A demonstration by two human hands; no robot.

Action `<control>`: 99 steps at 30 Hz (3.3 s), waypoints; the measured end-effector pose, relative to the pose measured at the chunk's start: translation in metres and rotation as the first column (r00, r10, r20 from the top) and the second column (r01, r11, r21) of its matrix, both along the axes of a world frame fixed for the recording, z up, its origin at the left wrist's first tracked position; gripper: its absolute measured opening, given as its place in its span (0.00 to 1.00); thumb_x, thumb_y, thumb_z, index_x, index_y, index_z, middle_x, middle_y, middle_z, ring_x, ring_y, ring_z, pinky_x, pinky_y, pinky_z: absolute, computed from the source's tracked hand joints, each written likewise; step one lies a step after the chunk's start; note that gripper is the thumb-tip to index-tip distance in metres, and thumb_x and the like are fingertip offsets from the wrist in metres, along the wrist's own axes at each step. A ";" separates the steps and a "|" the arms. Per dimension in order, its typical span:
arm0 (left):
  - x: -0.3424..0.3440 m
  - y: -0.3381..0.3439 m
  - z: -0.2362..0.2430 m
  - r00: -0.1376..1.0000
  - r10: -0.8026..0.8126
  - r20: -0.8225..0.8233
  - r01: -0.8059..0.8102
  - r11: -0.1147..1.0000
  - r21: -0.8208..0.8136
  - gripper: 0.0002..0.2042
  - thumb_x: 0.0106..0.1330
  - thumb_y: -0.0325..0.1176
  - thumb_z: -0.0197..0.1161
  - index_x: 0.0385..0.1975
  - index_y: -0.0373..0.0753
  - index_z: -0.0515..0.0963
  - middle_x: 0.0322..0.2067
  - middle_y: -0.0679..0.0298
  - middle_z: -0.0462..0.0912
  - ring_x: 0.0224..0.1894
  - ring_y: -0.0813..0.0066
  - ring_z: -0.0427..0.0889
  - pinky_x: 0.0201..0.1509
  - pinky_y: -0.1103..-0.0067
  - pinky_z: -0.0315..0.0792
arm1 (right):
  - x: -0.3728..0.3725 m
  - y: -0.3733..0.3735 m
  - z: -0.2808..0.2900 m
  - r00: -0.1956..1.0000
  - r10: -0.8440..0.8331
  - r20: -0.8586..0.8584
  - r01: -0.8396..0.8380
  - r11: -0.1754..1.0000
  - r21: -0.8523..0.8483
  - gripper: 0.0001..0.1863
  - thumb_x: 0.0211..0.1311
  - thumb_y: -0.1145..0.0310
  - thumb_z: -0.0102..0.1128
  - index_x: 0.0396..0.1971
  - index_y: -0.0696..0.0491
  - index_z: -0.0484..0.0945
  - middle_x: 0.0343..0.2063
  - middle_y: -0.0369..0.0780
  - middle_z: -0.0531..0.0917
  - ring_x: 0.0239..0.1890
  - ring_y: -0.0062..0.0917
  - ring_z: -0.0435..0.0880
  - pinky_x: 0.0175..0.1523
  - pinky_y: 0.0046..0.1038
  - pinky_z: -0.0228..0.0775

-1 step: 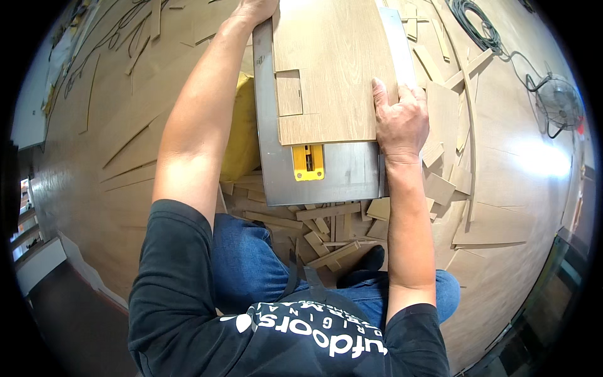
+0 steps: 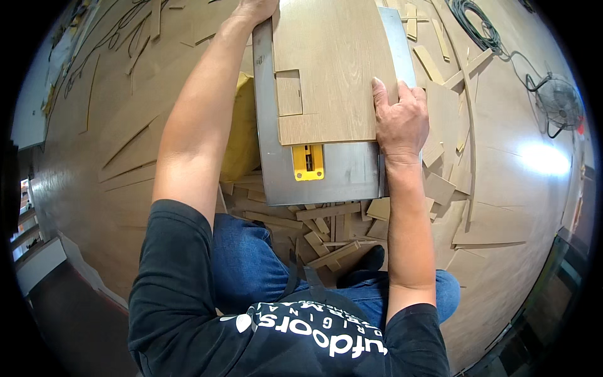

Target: The person carries a wooden plank to a table saw, makes two perpendicular cuts into one side of the plank to create a rectangular notch, and then places the plank on the floor to measure it against a wall.

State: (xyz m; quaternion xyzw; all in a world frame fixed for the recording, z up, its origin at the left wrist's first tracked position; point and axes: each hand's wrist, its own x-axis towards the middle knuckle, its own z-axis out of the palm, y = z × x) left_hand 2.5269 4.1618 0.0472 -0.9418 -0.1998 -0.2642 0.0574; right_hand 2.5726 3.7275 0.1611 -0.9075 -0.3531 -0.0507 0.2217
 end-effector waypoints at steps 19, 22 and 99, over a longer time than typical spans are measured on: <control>-0.012 -0.002 0.014 0.945 0.063 -0.320 0.017 0.971 0.239 0.20 0.71 0.24 0.41 0.57 0.30 0.74 0.56 0.50 0.78 0.62 0.54 0.72 0.70 0.70 0.65 | -0.002 0.001 -0.002 1.000 0.012 0.011 -0.012 1.000 0.010 0.35 0.67 0.40 0.61 0.49 0.63 0.84 0.43 0.51 0.84 0.46 0.45 0.85 0.51 0.40 0.78; -0.011 -0.020 0.017 0.999 0.004 0.039 0.007 0.961 -0.276 0.19 0.73 0.24 0.40 0.59 0.33 0.74 0.55 0.49 0.78 0.62 0.54 0.74 0.69 0.69 0.67 | -0.001 -0.001 -0.002 1.000 0.011 0.005 -0.011 1.000 0.012 0.35 0.67 0.40 0.61 0.50 0.62 0.84 0.42 0.50 0.84 0.45 0.45 0.85 0.50 0.40 0.78; -0.006 -0.026 0.012 0.950 0.049 -0.310 0.040 0.961 0.274 0.19 0.61 0.29 0.53 0.50 0.35 0.82 0.53 0.55 0.82 0.61 0.58 0.72 0.71 0.67 0.62 | 0.005 -0.002 0.003 0.997 0.075 0.025 -0.075 0.997 -0.004 0.34 0.69 0.44 0.62 0.46 0.68 0.83 0.39 0.55 0.85 0.44 0.45 0.85 0.50 0.39 0.79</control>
